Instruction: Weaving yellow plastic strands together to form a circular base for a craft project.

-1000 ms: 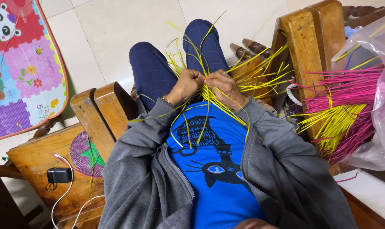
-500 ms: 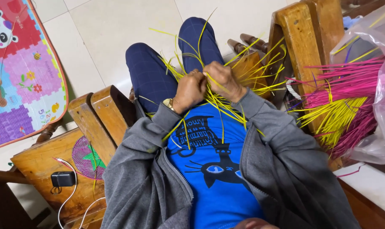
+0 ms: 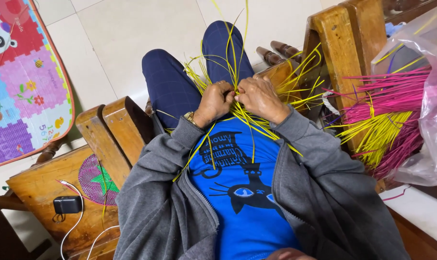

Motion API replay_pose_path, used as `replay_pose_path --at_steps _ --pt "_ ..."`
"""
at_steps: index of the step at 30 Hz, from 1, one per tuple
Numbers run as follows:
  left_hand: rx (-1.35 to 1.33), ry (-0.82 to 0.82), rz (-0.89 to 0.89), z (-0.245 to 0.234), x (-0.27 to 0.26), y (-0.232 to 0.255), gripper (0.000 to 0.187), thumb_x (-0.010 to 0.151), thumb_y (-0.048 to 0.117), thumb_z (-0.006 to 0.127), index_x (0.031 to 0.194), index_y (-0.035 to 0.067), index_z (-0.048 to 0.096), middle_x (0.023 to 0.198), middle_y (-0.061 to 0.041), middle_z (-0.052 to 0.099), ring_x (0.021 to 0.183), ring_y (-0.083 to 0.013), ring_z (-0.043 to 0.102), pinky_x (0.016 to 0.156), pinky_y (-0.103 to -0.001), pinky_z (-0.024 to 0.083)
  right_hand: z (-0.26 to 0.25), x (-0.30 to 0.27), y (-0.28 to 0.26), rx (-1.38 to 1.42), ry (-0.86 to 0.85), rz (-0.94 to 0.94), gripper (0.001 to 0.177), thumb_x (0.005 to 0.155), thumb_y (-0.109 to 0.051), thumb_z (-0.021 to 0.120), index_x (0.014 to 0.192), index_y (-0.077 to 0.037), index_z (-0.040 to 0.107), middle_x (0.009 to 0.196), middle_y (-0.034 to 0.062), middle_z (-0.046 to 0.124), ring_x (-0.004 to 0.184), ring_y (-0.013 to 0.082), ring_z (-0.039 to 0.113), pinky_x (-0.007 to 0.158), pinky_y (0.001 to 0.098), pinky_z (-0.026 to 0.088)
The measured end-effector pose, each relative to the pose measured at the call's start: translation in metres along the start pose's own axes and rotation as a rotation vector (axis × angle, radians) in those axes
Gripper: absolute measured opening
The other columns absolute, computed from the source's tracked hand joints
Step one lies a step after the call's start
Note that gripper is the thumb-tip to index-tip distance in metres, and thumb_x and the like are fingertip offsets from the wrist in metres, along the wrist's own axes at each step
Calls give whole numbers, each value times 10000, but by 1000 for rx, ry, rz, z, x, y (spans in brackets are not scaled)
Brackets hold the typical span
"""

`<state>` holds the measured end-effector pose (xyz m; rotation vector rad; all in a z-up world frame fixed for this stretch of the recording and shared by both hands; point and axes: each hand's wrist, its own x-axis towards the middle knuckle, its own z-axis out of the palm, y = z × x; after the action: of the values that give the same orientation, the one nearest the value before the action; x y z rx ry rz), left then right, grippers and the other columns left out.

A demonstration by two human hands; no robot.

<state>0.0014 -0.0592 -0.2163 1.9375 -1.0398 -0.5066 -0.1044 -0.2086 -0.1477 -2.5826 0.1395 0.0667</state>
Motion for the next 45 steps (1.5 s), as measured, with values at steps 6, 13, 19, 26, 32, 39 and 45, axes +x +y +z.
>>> replay_pose_path --at_steps 6,13,19,26,32,39,45 --pt "1 -42 -63 4 0 -4 156 809 209 619 905 151 727 816 -125 699 864 -387 660 722 -468 533 18 -13 -4 -152 -23 25 234 897 -296 531 762 -113 586 706 114 599 808 332 600 728 459 393" --pt "6 -144 -248 -13 1 26 238 847 297 607 801 91 718 697 -190 675 818 -434 653 698 -510 505 52 -18 5 -205 -65 -1 242 860 -239 491 674 -128 599 627 120 621 741 331 642 685 448 428" --pt "-175 -50 -357 27 10 -42 209 835 214 594 683 105 686 576 -116 614 685 -281 620 608 -409 481 24 -11 -13 3 17 -16 294 903 -247 478 725 -53 609 662 206 620 752 420 623 657 490 456" --pt "-800 215 -475 17 8 -22 333 852 132 671 556 51 542 485 -13 478 487 -122 450 462 -217 358 20 -10 -15 -253 175 -108 286 854 -358 607 834 -74 620 726 105 593 771 327 620 679 439 466" --pt "-636 96 -439 31 11 -48 178 841 147 689 719 19 672 605 -74 624 559 -127 558 488 -247 446 57 -9 4 -400 263 -253 199 876 -271 576 780 -97 579 688 84 548 707 309 592 637 417 435" --pt "-767 149 -484 44 9 -68 188 781 80 688 628 2 612 540 -102 562 469 -161 549 421 -271 459 63 -10 6 -384 282 -307 172 843 -245 584 734 -115 558 677 67 506 709 293 557 642 400 406" --pt "-670 104 -466 27 7 -35 208 786 145 730 642 32 631 559 -35 553 527 -103 517 428 -218 407 67 -8 9 -376 288 -318 156 825 -223 582 728 -102 567 705 82 497 730 301 534 670 418 399"
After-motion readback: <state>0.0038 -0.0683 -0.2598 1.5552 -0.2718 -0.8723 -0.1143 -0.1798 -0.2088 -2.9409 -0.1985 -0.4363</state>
